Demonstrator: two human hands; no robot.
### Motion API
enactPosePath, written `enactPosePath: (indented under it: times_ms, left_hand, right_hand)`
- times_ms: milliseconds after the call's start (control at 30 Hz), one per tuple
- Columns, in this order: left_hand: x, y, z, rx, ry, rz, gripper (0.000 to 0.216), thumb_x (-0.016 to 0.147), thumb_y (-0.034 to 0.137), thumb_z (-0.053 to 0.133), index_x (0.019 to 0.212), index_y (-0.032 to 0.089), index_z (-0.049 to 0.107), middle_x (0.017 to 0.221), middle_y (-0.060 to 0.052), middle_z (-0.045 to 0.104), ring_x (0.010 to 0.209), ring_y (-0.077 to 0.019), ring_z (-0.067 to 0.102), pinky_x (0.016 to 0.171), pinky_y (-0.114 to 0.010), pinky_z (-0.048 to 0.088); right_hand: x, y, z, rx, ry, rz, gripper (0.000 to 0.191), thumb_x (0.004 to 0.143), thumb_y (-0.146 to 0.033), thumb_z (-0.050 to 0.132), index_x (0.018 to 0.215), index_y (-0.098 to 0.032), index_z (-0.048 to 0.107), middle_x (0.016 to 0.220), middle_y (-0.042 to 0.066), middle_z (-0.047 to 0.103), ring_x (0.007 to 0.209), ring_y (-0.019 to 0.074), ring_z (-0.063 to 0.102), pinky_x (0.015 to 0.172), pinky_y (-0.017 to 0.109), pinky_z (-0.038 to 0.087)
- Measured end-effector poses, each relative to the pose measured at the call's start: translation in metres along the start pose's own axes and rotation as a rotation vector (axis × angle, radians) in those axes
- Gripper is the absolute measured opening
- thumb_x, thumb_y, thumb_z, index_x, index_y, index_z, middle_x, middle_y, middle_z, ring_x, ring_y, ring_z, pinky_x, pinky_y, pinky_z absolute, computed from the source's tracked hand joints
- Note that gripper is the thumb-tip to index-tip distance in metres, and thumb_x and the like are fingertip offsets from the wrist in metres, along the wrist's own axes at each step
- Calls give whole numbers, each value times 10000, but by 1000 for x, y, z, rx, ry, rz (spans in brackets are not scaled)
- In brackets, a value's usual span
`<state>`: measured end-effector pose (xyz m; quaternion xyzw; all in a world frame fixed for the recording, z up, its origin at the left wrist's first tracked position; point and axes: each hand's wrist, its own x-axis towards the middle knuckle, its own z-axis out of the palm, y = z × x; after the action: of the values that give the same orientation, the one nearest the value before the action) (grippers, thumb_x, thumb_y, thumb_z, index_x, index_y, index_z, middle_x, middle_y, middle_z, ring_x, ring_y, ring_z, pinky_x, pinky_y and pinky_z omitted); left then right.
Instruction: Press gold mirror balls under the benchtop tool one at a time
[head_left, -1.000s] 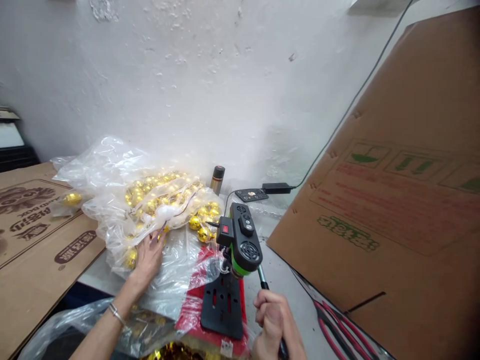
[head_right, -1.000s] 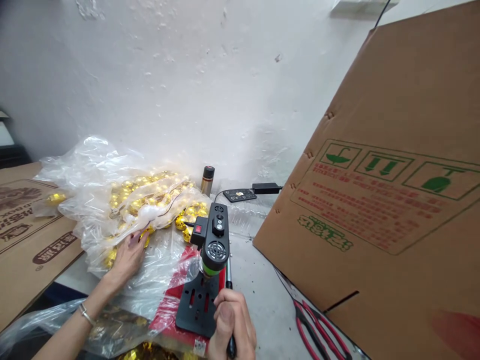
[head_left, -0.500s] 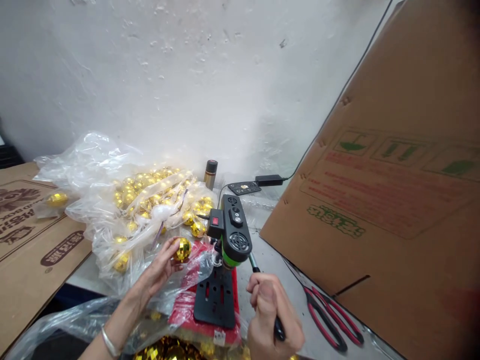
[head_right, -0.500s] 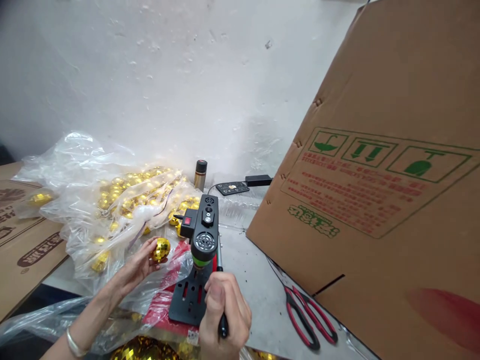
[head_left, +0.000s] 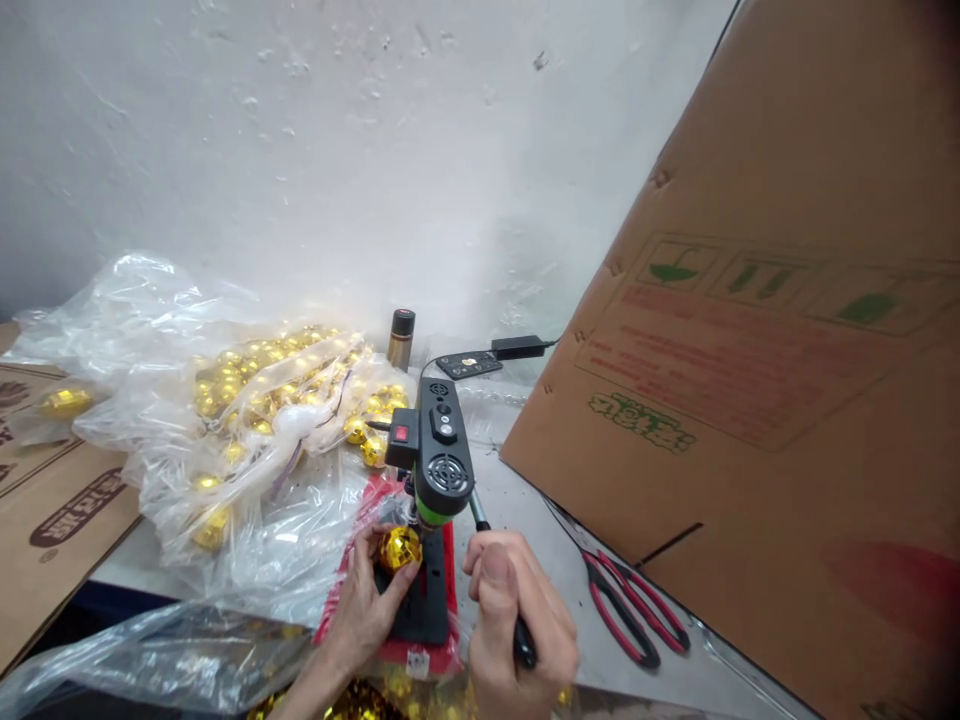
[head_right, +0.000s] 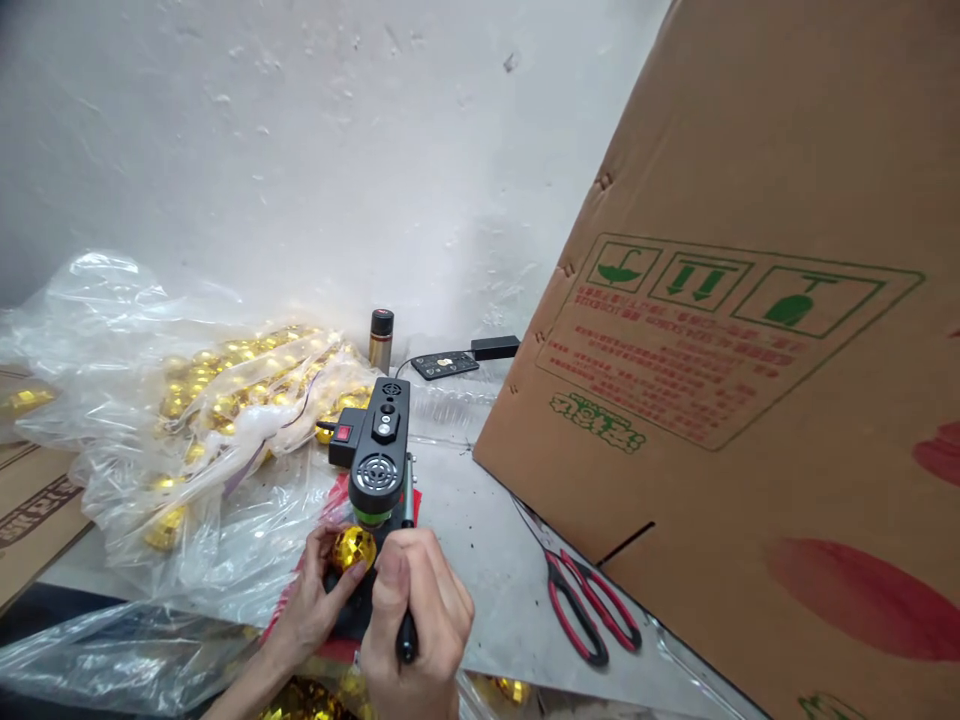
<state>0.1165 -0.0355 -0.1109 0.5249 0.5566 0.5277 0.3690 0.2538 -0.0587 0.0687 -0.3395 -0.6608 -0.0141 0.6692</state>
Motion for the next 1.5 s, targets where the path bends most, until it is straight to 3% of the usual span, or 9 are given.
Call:
enactPosePath:
  times_ms: [167, 300, 533, 800, 1033, 1267, 1500]
  left_hand:
    - [3, -6, -4, 159, -51, 111, 599, 897, 505, 751, 1414, 236, 610, 1439, -169, 703, 1377, -388, 634, 1181, -612, 499]
    - [7, 6, -5, 185, -122, 186, 526, 871, 436, 776, 1349, 235, 691, 1360, -161, 760, 1295, -399, 692, 1146, -616, 535]
    - [11, 21, -8, 152, -217, 135, 554, 775, 335, 818, 1302, 210, 702, 1309, -154, 784, 1235, -385, 729, 1102, -555, 584]
    - [9, 18, -3, 131, -189, 95, 565, 724, 279, 809, 1278, 215, 720, 1279, -134, 790, 1227, -380, 729, 1095, -561, 584]
    - [9, 10, 1, 137, -182, 103, 584, 713, 268, 818, 1287, 223, 722, 1312, -148, 786, 1249, -394, 719, 1112, -585, 565]
    - [9, 6, 2, 133, -175, 99, 603, 706, 258, 821, 1299, 211, 723, 1329, -168, 771, 1270, -411, 699, 1134, -618, 537]
    - [11, 9, 1, 127, -188, 105, 603, 705, 264, 825, 1295, 190, 719, 1304, -178, 769, 1239, -409, 701, 1112, -609, 550]
  right_hand:
    - [-4, -1, 0, 3, -5, 11, 273, 1033, -23, 460, 844, -209, 527, 716, -28, 557, 625, 78, 563, 571, 200, 455]
    - [-4, -1, 0, -10, -14, 5, 270, 1045, -40, 460, 844, -212, 514, 714, -31, 557, 615, 73, 561, 558, 192, 443]
    - [-13, 1, -2, -8, -19, -12, 277, 1024, -21, 465, 827, -211, 512, 702, -32, 540, 621, 85, 569, 561, 212, 448]
    - [-44, 19, 16, -62, 178, -72, 368, 1099, -170, 458, 739, -205, 523, 696, -38, 547, 587, 74, 514, 644, 243, 482]
    - [-51, 16, 24, -75, 270, 47, 413, 1098, -200, 457, 687, -213, 488, 697, -56, 554, 583, 74, 494, 825, 270, 526]
    - [-58, 22, 34, -10, 356, 41, 417, 1091, -213, 445, 674, -215, 450, 684, -62, 518, 564, 77, 441, 718, 263, 461]
    - [-64, 28, 35, 33, 334, 40, 394, 1089, -218, 444, 695, -221, 433, 692, -44, 480, 574, 87, 437, 571, 244, 390]
